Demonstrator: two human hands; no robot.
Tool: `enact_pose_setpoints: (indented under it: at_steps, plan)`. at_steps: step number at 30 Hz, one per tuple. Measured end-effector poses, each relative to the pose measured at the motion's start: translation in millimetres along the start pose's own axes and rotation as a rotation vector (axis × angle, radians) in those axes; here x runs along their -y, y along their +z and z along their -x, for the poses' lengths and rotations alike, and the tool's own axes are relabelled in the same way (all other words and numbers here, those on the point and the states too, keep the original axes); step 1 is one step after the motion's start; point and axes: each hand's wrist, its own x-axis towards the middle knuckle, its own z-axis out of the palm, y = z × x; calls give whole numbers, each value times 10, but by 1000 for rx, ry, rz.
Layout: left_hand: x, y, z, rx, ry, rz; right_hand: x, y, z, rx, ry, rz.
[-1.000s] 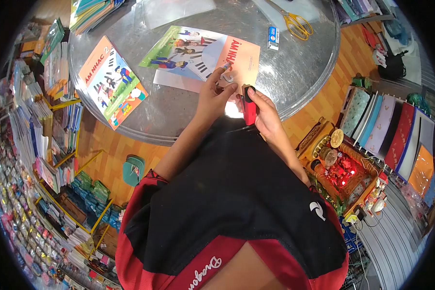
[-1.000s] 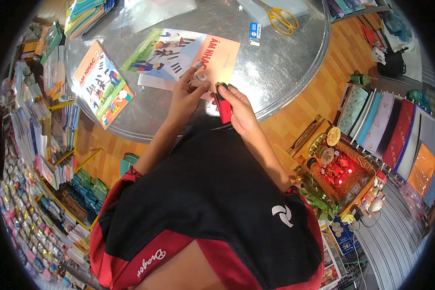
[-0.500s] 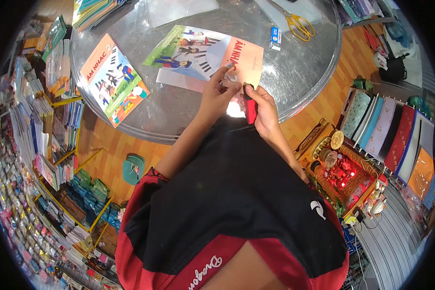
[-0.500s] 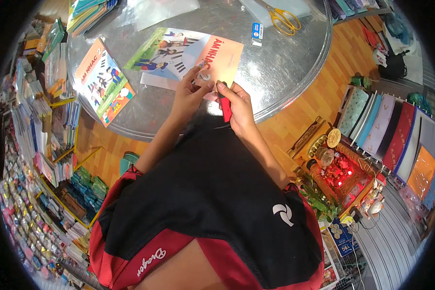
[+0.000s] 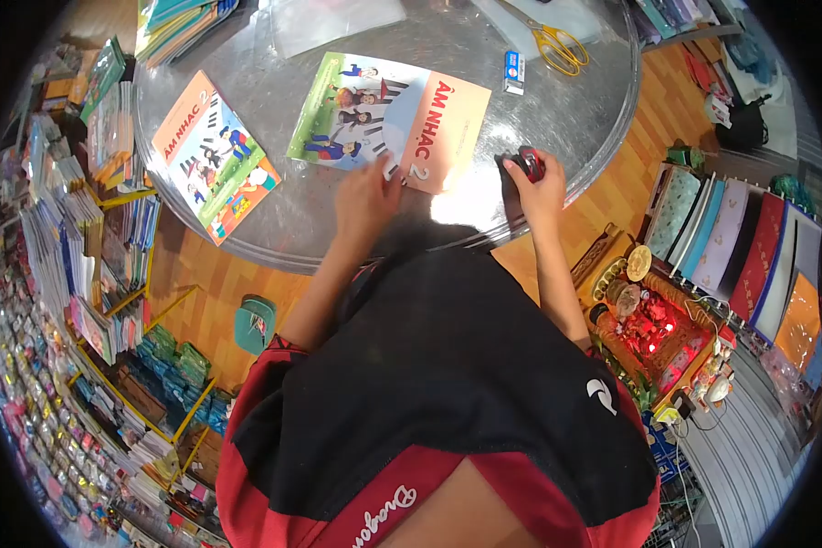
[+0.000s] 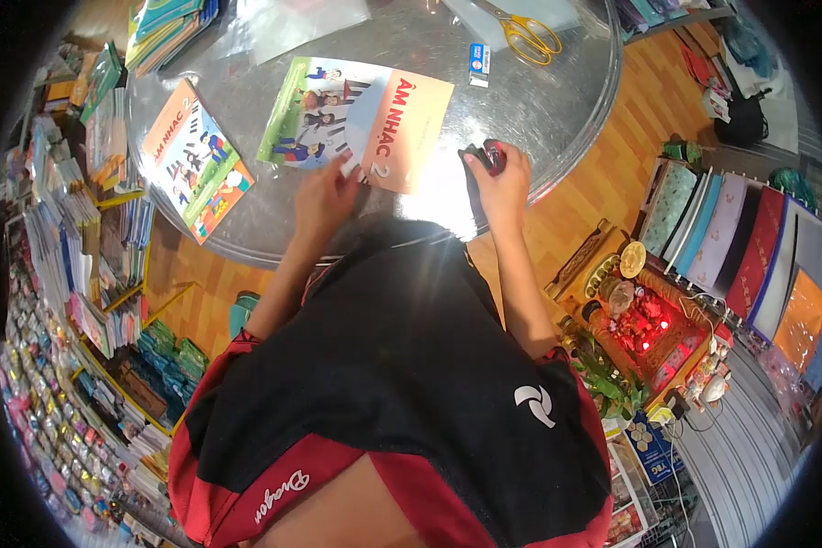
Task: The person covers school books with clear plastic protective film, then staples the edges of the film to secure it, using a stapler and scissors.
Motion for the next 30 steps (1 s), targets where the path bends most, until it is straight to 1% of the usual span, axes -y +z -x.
enact_pose_setpoints:
  at_steps: [1, 3, 4, 5, 6, 7, 9, 10, 11, 13, 14, 15, 17, 18, 19, 20, 21, 23, 24, 25, 26, 27, 28, 29, 30]
  plan:
    - [63, -24, -100, 1, 7, 1, 54, -9, -33, -55, -128, 219]
    - [207, -72, -365, -359, 364, -84, -6, 52, -83, -50, -138, 213]
    - [267, -61, -457, -368, 364, -86, -30, 91, -98, -56, -172, 271]
    - [348, -23, -542, -334, 417, -174, -28, 129, -123, -63, -209, 325]
    - [417, 25, -583, -300, 467, -263, -1, 137, -120, -47, -214, 348]
    - [483, 108, -590, -312, 465, -267, 11, 149, -121, -49, -225, 341]
    - [559, 271, -606, -263, 421, -290, 24, 164, -115, -65, -266, 409]
    - [492, 293, -579, -287, 382, -286, 62, 165, -95, -60, -237, 462]
    - [405, 340, -542, -293, 384, -288, 111, 164, -79, -65, -241, 458]
    - [205, 453, -429, -305, 46, -225, 261, 155, -14, -185, -394, 492]
    - [98, 491, -387, -334, -33, -192, 381, 133, 48, -140, -456, 401]
    - [34, 483, -372, -337, -31, -196, 431, 161, 94, -84, -541, 321]
    - [-87, 401, -359, -321, -91, -186, 629, 209, 228, 10, -621, 227]
    - [-98, 238, -411, -352, 0, -230, 581, 268, 274, 179, -504, 133]
    - [30, 174, -533, -353, -5, -225, 475, 352, 324, 349, -384, 40]
    - [210, 85, -724, -427, 55, -240, 380, 447, 334, 466, -296, 17]
    - [397, -16, -896, -503, 111, -260, 335, 508, 331, 476, -303, 16]
    - [792, -152, -1136, -598, 158, -191, 326, 623, 291, 718, 126, -157]
    - [904, -226, -1178, -609, 145, -199, 363, 632, 238, 733, 191, -195]
    - [993, -305, -1197, -532, 133, -206, 358, 660, 137, 814, 296, -219]
    - [1073, -360, -1191, -454, 120, -212, 371, 676, 42, 846, 328, -239]
    - [1118, -399, -1165, -462, 106, -220, 391, 690, -48, 877, 363, -258]
    - [1139, -423, -1144, -428, 72, -207, 376, 713, -153, 837, 300, -257]
    - [1156, -433, -1120, -392, 38, -192, 336, 737, -258, 810, 241, -383]
    - [1202, -387, -1087, -421, 37, -196, 409, 718, -388, 811, 287, -498]
